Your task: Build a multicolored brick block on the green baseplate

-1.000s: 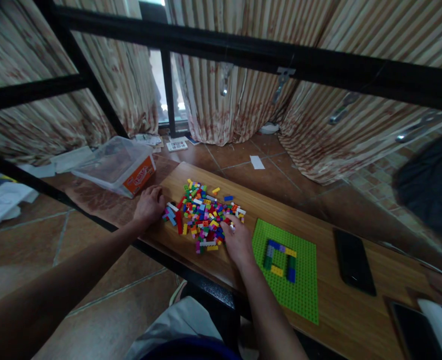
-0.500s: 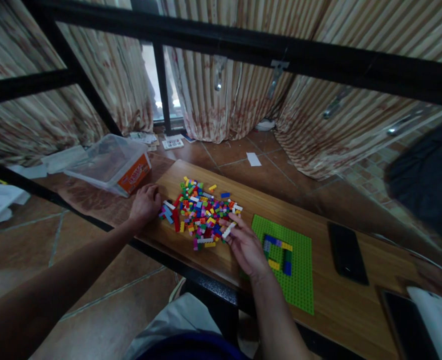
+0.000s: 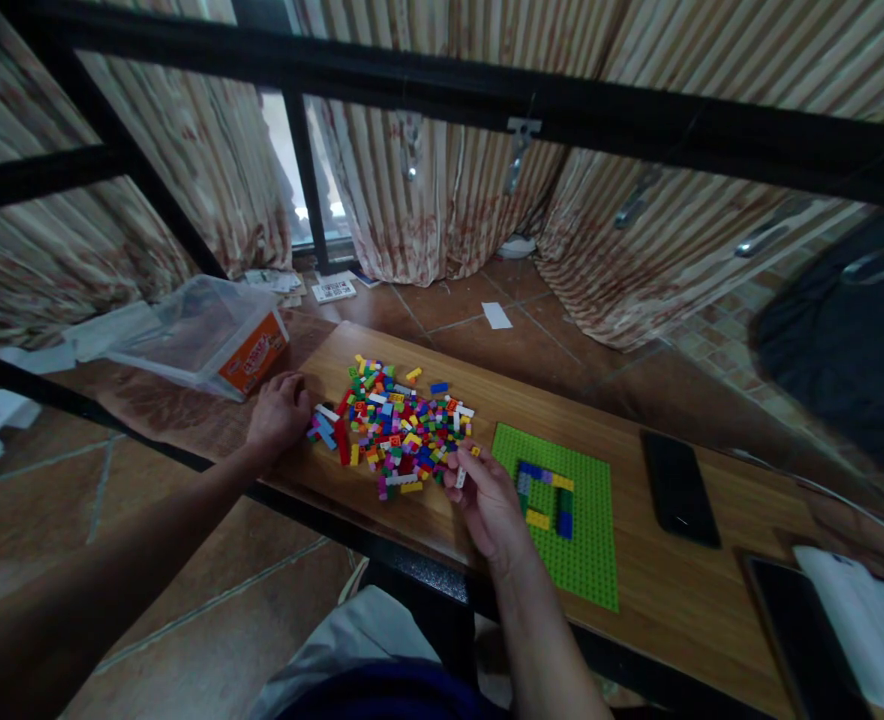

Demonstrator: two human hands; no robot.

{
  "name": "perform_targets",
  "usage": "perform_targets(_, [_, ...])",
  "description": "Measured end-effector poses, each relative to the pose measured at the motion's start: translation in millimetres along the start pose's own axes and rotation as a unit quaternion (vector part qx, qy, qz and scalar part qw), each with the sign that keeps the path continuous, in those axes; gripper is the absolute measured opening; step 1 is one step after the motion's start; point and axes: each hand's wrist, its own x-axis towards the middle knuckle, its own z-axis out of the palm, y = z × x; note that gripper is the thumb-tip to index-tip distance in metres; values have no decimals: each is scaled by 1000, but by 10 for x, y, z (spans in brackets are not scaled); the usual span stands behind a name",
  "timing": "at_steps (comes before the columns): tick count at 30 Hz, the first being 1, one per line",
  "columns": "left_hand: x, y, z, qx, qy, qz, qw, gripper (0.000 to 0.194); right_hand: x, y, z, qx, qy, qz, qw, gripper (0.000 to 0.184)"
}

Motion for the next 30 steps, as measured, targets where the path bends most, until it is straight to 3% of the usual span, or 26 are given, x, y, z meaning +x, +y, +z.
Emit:
perform_targets(8, [7, -18, 30, -4, 4, -10, 1000, 38, -19, -39, -71, 25, 16, -3, 1000, 30])
perform_targets(16, [16, -27, 41, -5, 9, 0, 1000, 37, -10, 16, -155, -27, 26, -25, 999, 30])
perform_targets(24, [10, -13, 22, -2, 6, -3, 1000, 37, 267, 53, 86, -122, 29, -31, 992, 37])
perform_targets(30, [3, 0, 5, -3, -3, -8, 1000, 38, 402, 27, 234, -115, 31, 13, 993, 32])
